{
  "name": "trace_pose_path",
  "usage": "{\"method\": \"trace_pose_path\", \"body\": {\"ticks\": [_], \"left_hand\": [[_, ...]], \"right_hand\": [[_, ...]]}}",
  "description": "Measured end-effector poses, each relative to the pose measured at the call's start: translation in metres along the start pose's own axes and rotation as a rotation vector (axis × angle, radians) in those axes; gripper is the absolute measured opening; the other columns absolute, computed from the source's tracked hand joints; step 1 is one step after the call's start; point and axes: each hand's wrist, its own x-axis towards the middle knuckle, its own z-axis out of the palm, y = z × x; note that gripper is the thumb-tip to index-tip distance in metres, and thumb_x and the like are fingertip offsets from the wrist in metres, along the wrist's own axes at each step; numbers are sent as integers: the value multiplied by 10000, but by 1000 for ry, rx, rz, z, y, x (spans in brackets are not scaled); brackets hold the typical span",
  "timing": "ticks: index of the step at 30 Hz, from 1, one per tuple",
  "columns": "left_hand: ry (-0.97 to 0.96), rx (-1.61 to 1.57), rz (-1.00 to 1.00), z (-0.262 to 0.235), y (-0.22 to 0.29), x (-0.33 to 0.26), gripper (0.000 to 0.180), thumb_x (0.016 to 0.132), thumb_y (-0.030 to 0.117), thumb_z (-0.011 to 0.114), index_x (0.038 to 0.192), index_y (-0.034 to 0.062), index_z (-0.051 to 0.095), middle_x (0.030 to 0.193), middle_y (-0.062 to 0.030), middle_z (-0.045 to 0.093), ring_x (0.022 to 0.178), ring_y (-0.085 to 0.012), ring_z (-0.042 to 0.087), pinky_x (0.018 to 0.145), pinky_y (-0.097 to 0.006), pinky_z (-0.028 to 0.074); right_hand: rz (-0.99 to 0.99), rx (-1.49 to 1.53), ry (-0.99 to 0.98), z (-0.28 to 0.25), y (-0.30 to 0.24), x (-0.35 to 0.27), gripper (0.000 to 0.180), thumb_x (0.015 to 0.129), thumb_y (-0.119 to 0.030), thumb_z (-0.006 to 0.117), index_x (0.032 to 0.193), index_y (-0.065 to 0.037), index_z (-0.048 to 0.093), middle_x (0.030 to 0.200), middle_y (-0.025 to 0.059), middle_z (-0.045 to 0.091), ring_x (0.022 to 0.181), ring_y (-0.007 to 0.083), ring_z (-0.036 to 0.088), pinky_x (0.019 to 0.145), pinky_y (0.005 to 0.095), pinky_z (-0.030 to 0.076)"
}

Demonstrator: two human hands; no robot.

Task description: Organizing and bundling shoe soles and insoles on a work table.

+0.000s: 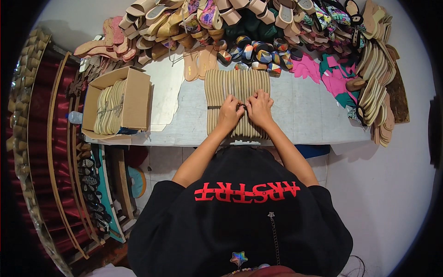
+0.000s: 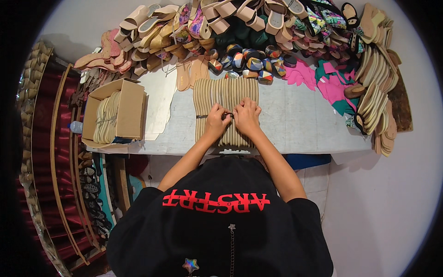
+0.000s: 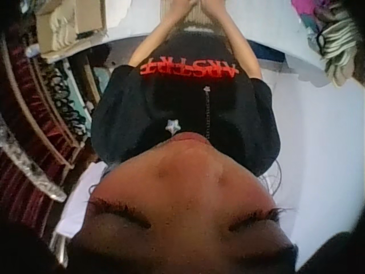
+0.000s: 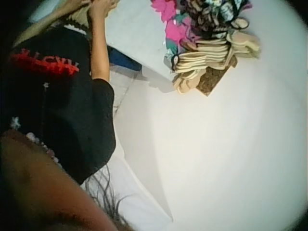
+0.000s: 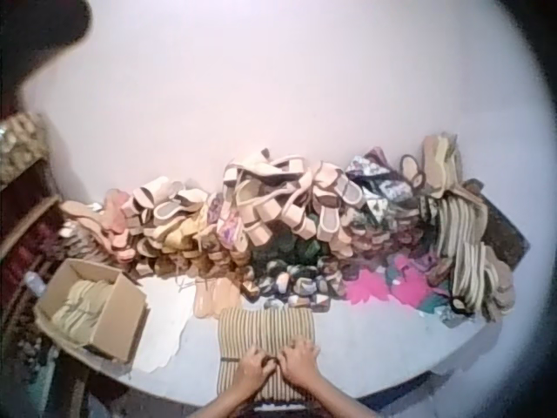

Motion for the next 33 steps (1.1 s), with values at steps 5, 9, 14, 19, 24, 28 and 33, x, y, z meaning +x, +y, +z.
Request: {"method": "trace_pose_path", "body": {"ticks": [5, 9, 14, 19, 24, 28, 33], "left_hand": [[11, -20, -15, -3, 4, -3, 106, 685, 31, 614, 776, -17, 588, 774, -128, 485, 689, -292, 527, 617, -363, 437], [85, -5, 4, -3, 7, -8, 104, 670, 20, 627, 759, -17, 589, 760, -119, 489, 666, -281, 528, 601, -356, 439], [111, 37, 37, -3, 7, -11, 106, 651, 25, 638, 738, -11, 589, 748, -111, 487, 665, -277, 526, 595, -359, 438], [81, 88, 64, -4, 10, -11, 116, 631, 40, 654, 714, -4, 586, 740, -109, 478, 685, -276, 522, 600, -366, 440], [65, 43, 205, -6, 9, -8, 116, 637, 30, 622, 746, -6, 605, 787, -120, 512, 756, -275, 530, 653, -343, 453], [25, -55, 241, -11, 2, -4, 93, 651, 21, 594, 735, -15, 609, 819, -117, 576, 735, -245, 561, 651, -309, 465], [-181, -473, -244, -16, -8, 7, 239, 746, -1, 554, 983, -8, 528, 841, -108, 639, 708, -111, 588, 635, -220, 458]], "right_hand": [[9, -25, -14, 0, -1, -1, 101, 728, -171, 584, 795, -96, 582, 1014, 91, 436, 982, 275, 385, 823, 424, 263], [3, -11, 6, 4, -1, -3, 100, 726, -166, 585, 798, -97, 576, 1014, 89, 436, 992, 273, 382, 824, 423, 263], [18, -22, 56, 7, -4, -7, 105, 725, -162, 582, 804, -94, 571, 1018, 91, 436, 1005, 270, 376, 828, 421, 259], [36, -40, 73, 9, -7, -10, 116, 727, -160, 576, 816, -86, 568, 1025, 98, 434, 1014, 274, 369, 827, 423, 261], [48, -36, 78, 9, -8, -11, 119, 732, -162, 568, 819, -81, 564, 1028, 105, 429, 1013, 280, 364, 820, 425, 264], [87, -18, 50, 10, -7, -10, 113, 740, -164, 560, 817, -82, 562, 1024, 105, 427, 1001, 282, 365, 815, 426, 264], [68, -15, 62, 10, -6, -10, 110, 741, -166, 558, 815, -84, 561, 1019, 106, 424, 1001, 284, 364, 818, 428, 262]]}}
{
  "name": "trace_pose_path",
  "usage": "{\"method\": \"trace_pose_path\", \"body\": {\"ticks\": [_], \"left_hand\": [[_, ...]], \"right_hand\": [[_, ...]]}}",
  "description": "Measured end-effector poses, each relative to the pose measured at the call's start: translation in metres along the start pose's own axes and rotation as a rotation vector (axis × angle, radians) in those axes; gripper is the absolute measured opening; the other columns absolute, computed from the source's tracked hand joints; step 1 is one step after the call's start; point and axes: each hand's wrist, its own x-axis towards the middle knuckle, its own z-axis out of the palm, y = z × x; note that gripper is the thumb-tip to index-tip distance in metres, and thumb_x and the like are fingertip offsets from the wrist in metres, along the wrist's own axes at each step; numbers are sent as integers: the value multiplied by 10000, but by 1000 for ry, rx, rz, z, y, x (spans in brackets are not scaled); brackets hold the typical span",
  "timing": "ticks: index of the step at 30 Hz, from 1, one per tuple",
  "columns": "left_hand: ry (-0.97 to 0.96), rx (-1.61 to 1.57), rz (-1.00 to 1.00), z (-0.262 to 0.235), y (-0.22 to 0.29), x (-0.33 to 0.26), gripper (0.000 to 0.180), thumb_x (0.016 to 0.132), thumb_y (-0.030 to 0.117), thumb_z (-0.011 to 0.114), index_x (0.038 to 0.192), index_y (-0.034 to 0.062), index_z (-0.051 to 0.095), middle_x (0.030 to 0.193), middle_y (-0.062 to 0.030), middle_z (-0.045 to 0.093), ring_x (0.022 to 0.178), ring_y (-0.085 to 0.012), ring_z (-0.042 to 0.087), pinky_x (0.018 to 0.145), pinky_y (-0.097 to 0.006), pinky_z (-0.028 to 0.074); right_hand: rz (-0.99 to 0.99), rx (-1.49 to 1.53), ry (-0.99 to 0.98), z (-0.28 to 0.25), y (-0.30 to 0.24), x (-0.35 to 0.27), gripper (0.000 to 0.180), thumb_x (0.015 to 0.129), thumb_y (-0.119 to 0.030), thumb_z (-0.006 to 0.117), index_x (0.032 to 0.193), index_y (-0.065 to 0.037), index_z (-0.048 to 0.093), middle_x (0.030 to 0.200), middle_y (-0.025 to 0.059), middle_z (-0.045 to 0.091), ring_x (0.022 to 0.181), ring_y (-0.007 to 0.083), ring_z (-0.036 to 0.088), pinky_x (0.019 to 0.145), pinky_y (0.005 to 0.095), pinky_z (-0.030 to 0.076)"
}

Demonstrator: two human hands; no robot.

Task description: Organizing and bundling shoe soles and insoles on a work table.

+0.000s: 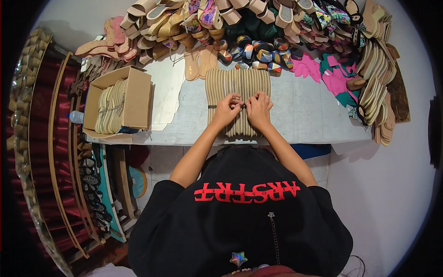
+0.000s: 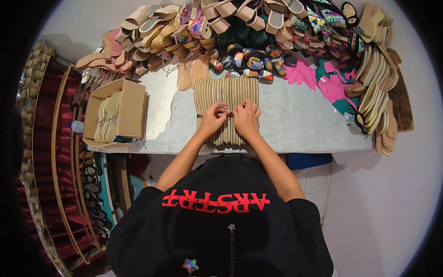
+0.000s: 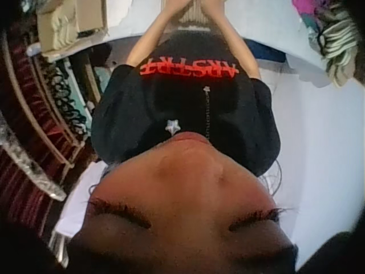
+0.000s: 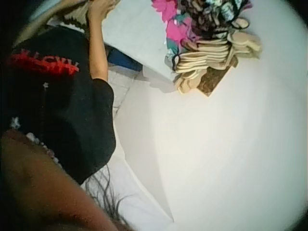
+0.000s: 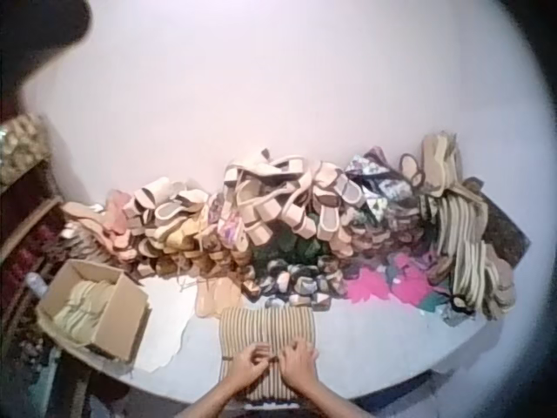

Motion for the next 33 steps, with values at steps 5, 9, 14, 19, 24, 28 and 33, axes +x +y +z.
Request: {"method": "trace_pose_path", "body": {"ticks": [5, 9, 14, 19, 24, 28, 33], "left_hand": [[-80, 27, -44, -9, 2, 15, 401, 760, -16, 558, 1128, 24, 403, 796, -86, 627, 689, -84, 568, 612, -209, 450], [-159, 121, -97, -10, 6, 21, 435, 747, 8, 603, 1132, 31, 400, 776, -79, 621, 681, -84, 567, 599, -213, 452], [-187, 151, -74, -11, 5, 21, 464, 737, 15, 621, 1142, 33, 395, 761, -74, 621, 678, -91, 572, 600, -214, 453], [-196, 178, -27, -11, 11, 21, 503, 727, 22, 636, 1161, 50, 385, 752, -80, 625, 662, -100, 579, 582, -222, 461], [-182, 209, -24, -10, 12, 19, 520, 713, 17, 645, 1165, 52, 391, 749, -82, 625, 652, -106, 584, 575, -223, 466], [-170, 216, -17, -11, 10, 19, 517, 705, 0, 639, 1162, 48, 402, 732, -77, 619, 640, -106, 583, 576, -222, 473], [-188, 177, -48, -9, 10, 22, 560, 689, -19, 634, 1182, 49, 377, 710, -77, 609, 632, -107, 583, 586, -226, 483]], "right_hand": [[-29, 6, 16, 1, 1, 0, 110, 739, -167, 566, 812, -85, 558, 1019, 101, 426, 1001, 277, 367, 829, 422, 255], [-33, 11, 3, 1, 3, 0, 106, 738, -168, 569, 810, -91, 559, 1023, 97, 426, 1005, 273, 368, 831, 420, 252], [-43, 7, 6, -1, 1, 0, 99, 736, -173, 576, 800, -99, 559, 1025, 96, 428, 1011, 272, 372, 832, 419, 251], [-45, 5, 10, -1, 2, 0, 99, 735, -170, 576, 801, -98, 561, 1024, 95, 431, 1006, 273, 376, 831, 418, 254], [-45, 3, 20, 0, 2, 1, 99, 733, -167, 576, 802, -98, 561, 1017, 93, 433, 1001, 271, 380, 827, 417, 258], [-33, 7, -12, -1, 1, 1, 105, 729, -168, 579, 806, -99, 561, 1017, 93, 434, 1000, 270, 381, 827, 415, 259], [-44, 6, 3, 0, 3, 1, 108, 726, -170, 582, 806, -101, 561, 1022, 90, 435, 1002, 269, 381, 828, 412, 259]]}}
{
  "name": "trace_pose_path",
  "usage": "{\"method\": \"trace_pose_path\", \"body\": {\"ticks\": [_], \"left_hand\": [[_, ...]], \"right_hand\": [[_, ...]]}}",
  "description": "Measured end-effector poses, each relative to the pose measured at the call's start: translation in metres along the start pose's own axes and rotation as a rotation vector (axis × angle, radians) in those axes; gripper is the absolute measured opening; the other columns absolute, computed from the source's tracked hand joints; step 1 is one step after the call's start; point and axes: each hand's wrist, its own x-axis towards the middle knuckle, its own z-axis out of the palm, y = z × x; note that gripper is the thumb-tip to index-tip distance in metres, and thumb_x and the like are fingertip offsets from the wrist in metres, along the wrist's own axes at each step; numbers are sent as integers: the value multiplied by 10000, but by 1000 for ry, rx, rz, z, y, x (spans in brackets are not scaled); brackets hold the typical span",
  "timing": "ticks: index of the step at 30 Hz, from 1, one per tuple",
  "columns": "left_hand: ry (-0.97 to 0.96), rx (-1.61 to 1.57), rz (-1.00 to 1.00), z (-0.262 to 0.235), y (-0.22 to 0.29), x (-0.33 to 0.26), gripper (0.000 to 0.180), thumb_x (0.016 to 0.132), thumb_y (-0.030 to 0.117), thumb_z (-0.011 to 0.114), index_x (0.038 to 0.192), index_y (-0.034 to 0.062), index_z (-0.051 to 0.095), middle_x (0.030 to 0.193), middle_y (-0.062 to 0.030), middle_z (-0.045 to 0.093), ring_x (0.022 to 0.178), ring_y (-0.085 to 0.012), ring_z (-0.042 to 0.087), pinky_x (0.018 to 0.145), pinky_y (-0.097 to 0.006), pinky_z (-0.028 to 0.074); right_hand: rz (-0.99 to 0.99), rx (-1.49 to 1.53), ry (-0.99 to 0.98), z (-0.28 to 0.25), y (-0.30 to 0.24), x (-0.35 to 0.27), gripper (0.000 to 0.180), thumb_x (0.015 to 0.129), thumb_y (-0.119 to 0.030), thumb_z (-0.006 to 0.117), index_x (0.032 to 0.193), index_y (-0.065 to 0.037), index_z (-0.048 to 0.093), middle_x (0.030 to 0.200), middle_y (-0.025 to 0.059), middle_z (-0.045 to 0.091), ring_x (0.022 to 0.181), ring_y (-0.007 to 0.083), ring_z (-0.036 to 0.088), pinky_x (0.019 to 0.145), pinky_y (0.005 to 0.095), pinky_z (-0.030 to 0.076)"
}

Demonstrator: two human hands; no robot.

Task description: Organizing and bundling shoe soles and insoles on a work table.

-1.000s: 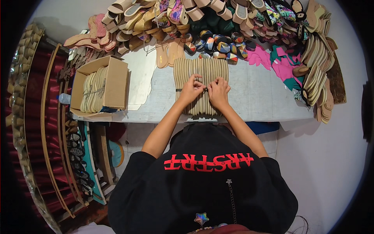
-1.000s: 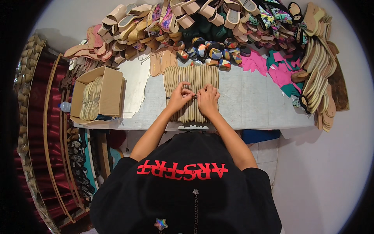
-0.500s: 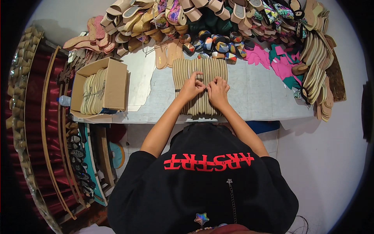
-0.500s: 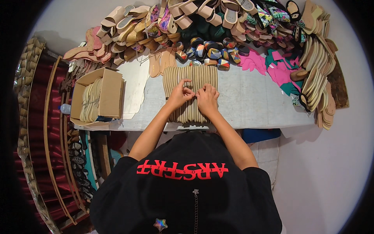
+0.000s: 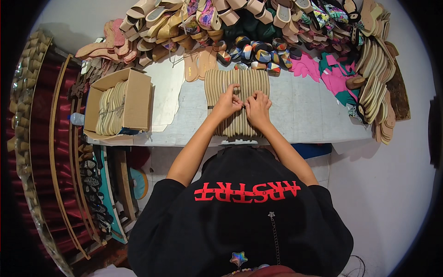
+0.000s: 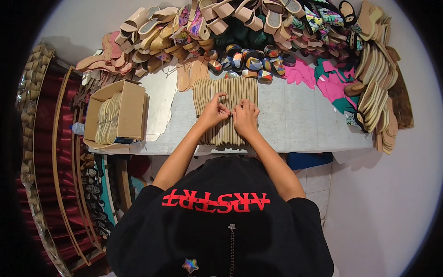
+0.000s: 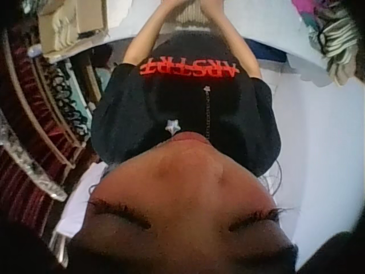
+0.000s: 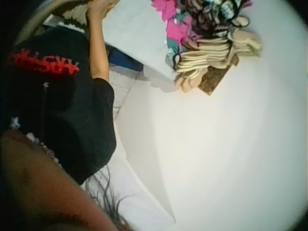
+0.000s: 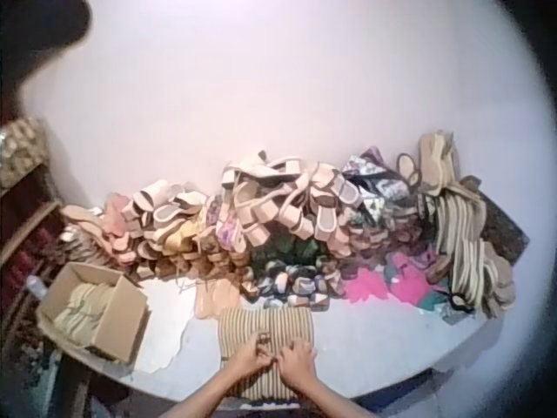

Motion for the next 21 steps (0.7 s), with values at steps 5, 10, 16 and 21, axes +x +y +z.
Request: {"method": "trace_pose_path", "body": {"ticks": [5, 10, 16, 21], "left_hand": [[-10, 49, 20, 0, -3, 2, 602, 678, -25, 635, 1202, 37, 344, 717, -83, 610, 639, -113, 589, 586, -230, 485], [0, 38, 44, -2, -4, 4, 592, 672, 9, 628, 1188, -6, 339, 657, -113, 608, 582, -162, 592, 567, -259, 478], [58, 118, 95, 3, -1, 2, 600, 656, 7, 622, 1164, -29, 306, 620, -129, 593, 557, -208, 595, 542, -287, 470], [206, 228, 113, 17, 10, -3, 536, 636, -7, 609, 1085, -57, 321, 588, -137, 575, 554, -277, 598, 530, -322, 468]], "right_hand": [[-3, -11, -15, -1, 0, 1, 111, 729, -171, 581, 813, -100, 567, 1023, 85, 440, 1012, 265, 379, 832, 410, 258], [-10, -1, -27, -2, 0, 2, 106, 731, -169, 579, 812, -101, 573, 1023, 83, 443, 1002, 266, 382, 830, 412, 258], [-14, -2, -21, -3, -1, 2, 101, 734, -168, 572, 807, -98, 572, 1015, 83, 443, 998, 267, 382, 826, 415, 259], [30, -20, -30, -2, -4, 4, 103, 743, -170, 549, 795, -85, 576, 1009, 90, 441, 1007, 268, 377, 826, 420, 257]]}}
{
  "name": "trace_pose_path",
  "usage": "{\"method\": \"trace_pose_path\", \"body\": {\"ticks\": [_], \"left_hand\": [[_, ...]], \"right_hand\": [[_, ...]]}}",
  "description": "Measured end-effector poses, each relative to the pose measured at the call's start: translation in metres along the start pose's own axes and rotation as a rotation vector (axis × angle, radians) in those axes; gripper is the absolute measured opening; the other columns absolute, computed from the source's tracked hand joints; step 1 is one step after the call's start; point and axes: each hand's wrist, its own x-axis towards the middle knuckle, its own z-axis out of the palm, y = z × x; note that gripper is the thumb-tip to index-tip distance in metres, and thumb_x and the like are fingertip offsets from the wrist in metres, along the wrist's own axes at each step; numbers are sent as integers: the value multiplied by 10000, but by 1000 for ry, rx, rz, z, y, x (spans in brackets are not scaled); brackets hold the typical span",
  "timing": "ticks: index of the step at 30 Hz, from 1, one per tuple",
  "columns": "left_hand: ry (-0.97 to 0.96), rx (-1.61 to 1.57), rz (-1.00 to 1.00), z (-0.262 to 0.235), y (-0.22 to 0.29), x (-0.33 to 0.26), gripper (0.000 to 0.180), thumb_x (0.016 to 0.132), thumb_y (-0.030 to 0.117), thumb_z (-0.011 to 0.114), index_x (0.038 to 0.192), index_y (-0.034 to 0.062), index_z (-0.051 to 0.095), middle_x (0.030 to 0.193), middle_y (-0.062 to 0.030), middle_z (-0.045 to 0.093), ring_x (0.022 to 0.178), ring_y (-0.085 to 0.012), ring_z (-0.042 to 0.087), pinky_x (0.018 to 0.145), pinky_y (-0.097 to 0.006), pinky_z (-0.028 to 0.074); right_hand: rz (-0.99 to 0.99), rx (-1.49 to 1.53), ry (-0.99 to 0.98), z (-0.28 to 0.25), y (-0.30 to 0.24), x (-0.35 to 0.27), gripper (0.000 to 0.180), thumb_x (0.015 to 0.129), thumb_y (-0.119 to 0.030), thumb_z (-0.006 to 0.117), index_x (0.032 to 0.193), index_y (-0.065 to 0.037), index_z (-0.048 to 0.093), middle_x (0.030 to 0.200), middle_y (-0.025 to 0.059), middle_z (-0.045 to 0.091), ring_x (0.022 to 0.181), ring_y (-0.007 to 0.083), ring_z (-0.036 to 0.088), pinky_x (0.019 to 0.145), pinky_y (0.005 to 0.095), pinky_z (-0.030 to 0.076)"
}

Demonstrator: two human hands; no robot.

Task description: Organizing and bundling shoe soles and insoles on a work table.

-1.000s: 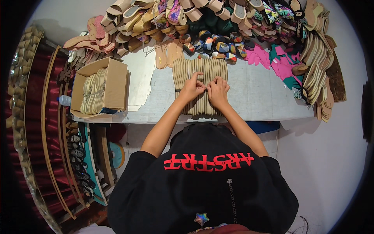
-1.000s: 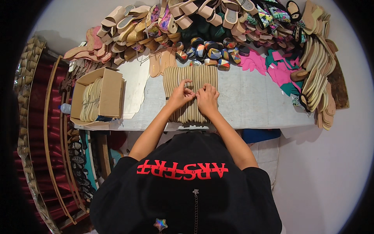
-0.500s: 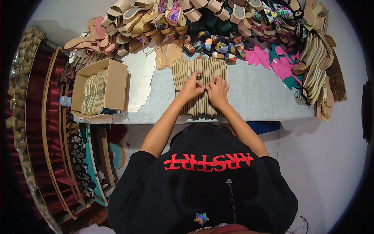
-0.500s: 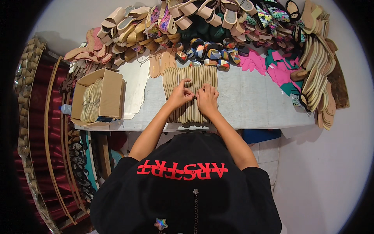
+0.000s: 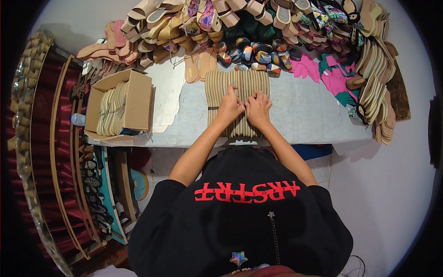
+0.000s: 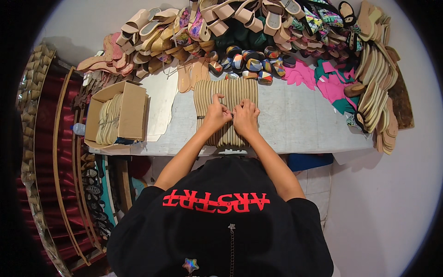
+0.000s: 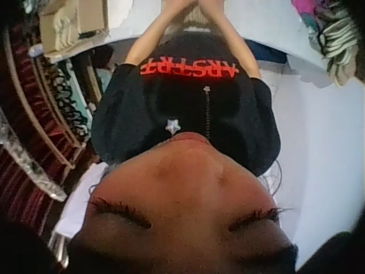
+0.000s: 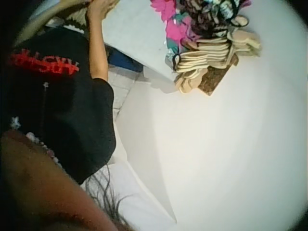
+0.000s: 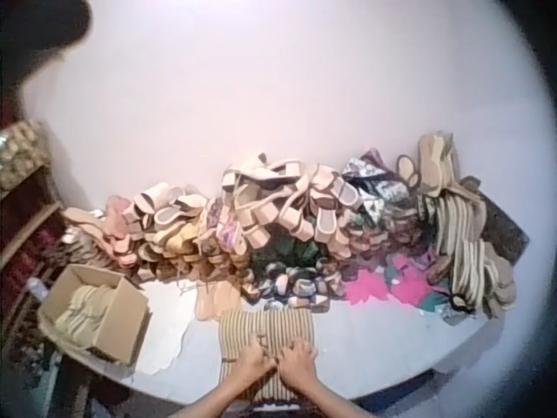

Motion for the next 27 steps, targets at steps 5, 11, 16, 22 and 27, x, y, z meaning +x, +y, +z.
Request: {"method": "trace_pose_path", "body": {"ticks": [5, 11, 16, 22, 27], "left_hand": [[101, 84, -12, 7, 2, -4, 517, 623, 1, 623, 1026, -73, 308, 552, -122, 572, 528, -243, 603, 509, -290, 464], [151, 147, -15, 10, 2, -6, 468, 628, 0, 618, 977, -82, 316, 540, -125, 567, 512, -256, 594, 500, -299, 460], [148, 118, -2, 12, -7, -10, 441, 636, -13, 601, 984, -42, 331, 528, -121, 555, 499, -257, 586, 494, -302, 458], [70, -56, -139, -9, -2, -16, 411, 650, 55, 635, 975, -22, 395, 759, -168, 573, 688, -301, 576, 630, -383, 460], [454, 427, -220, -40, -16, -48, 501, 708, 206, 639, 1076, -60, 426, 988, -216, 520, 885, -366, 512, 812, -436, 399]], "right_hand": [[72, -13, 20, 2, -3, -2, 117, 748, -155, 529, 797, -62, 580, 1013, 104, 439, 1014, 274, 371, 825, 438, 254], [68, -97, 99, 6, -6, -4, 136, 744, -161, 538, 798, -45, 582, 1016, 100, 440, 1013, 273, 372, 824, 435, 252], [96, -142, 41, 4, -10, -4, 143, 751, -166, 539, 808, -45, 591, 1019, 95, 444, 1018, 267, 373, 824, 440, 256], [122, -32, 8, -22, -11, -1, 191, 733, -197, 580, 840, -39, 573, 1048, 116, 427, 1031, 290, 373, 855, 438, 264], [400, 156, 223, -20, 38, -19, 457, 728, -311, 615, 1012, 30, 505, 1082, 193, 414, 1008, 366, 390, 860, 444, 331]]}}
